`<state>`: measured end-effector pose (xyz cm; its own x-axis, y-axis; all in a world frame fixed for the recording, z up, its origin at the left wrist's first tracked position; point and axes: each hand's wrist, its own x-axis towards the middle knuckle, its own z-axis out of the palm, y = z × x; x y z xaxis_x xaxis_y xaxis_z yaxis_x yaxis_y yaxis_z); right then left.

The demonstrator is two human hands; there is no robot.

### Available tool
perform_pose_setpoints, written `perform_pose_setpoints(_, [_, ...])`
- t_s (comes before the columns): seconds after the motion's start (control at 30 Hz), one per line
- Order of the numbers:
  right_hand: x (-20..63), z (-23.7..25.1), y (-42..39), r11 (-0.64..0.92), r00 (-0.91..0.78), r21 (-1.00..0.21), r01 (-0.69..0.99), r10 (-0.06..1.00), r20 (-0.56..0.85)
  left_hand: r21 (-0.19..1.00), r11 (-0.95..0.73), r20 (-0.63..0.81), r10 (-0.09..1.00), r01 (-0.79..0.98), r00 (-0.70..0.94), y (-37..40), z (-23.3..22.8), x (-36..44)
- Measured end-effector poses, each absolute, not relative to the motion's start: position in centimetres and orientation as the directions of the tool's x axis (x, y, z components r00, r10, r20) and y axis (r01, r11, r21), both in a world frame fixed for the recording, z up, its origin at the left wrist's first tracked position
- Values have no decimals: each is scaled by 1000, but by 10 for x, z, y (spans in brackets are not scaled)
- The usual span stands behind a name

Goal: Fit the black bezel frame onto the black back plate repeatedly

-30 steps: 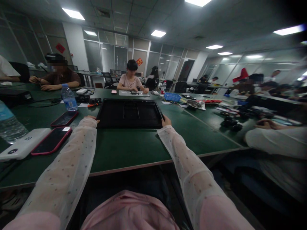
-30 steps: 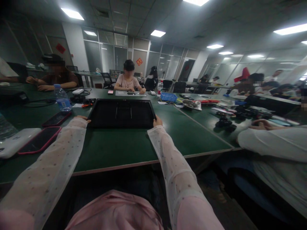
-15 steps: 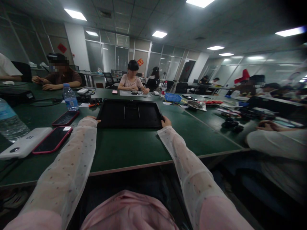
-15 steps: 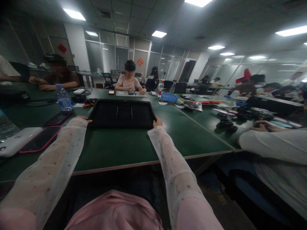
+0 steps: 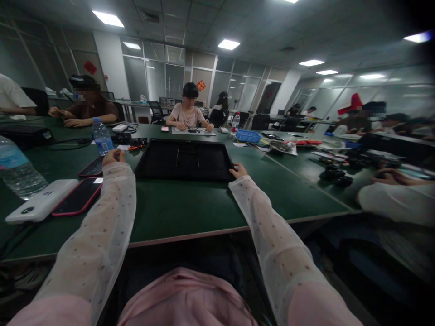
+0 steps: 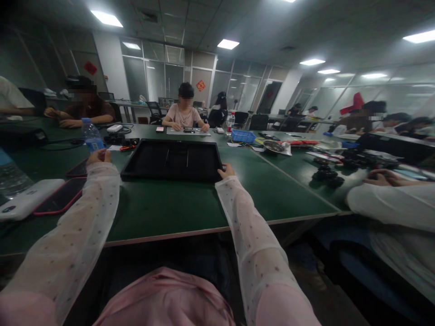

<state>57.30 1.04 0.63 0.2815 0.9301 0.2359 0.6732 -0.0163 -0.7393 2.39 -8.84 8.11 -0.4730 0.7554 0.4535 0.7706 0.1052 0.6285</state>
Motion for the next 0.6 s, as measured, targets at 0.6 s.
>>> perform_pose_setpoints(0.6, [562, -2, 43, 101, 283, -931, 350, 936, 208, 235, -92, 209, 977, 968, 42, -56, 29, 122])
